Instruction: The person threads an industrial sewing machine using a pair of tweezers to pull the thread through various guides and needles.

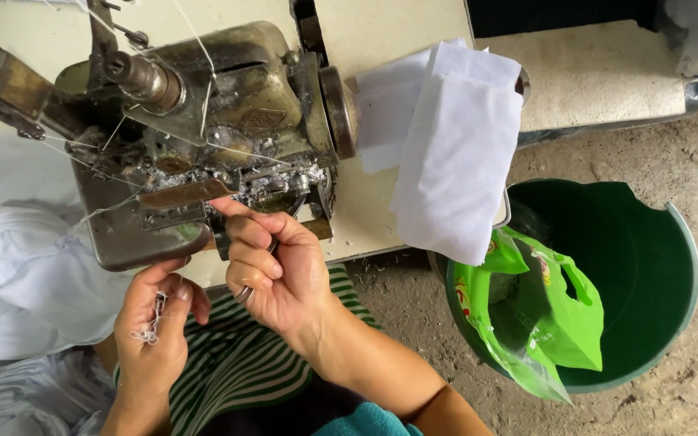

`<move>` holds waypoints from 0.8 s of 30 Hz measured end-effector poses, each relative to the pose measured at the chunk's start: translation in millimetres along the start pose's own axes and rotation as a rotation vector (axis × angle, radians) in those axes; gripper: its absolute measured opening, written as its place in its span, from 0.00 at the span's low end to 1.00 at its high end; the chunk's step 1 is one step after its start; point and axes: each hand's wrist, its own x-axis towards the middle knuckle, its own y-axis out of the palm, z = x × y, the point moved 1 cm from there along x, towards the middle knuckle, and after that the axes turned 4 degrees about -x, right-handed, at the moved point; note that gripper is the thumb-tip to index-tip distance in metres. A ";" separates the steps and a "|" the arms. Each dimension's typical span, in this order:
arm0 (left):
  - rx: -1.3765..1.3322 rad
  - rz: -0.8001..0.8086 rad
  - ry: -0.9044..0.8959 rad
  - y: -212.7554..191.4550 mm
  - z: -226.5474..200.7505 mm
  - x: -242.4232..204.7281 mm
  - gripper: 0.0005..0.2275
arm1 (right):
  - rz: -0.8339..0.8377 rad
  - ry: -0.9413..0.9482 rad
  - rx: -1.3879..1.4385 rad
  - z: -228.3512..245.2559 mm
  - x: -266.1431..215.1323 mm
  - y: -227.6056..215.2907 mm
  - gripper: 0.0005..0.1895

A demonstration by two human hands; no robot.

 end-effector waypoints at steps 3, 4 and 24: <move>-0.026 0.028 -0.007 -0.6 3.0 1.2 0.12 | 0.111 0.062 0.146 2.2 5.4 -7.8 0.19; -0.026 0.029 -0.007 0.3 2.0 2.1 0.12 | 0.111 0.062 0.145 0.2 7.3 -9.3 0.19; 0.165 0.099 -0.040 -8.5 38.5 1.8 0.07 | -0.176 -0.298 -0.929 -9.0 39.5 -13.5 0.17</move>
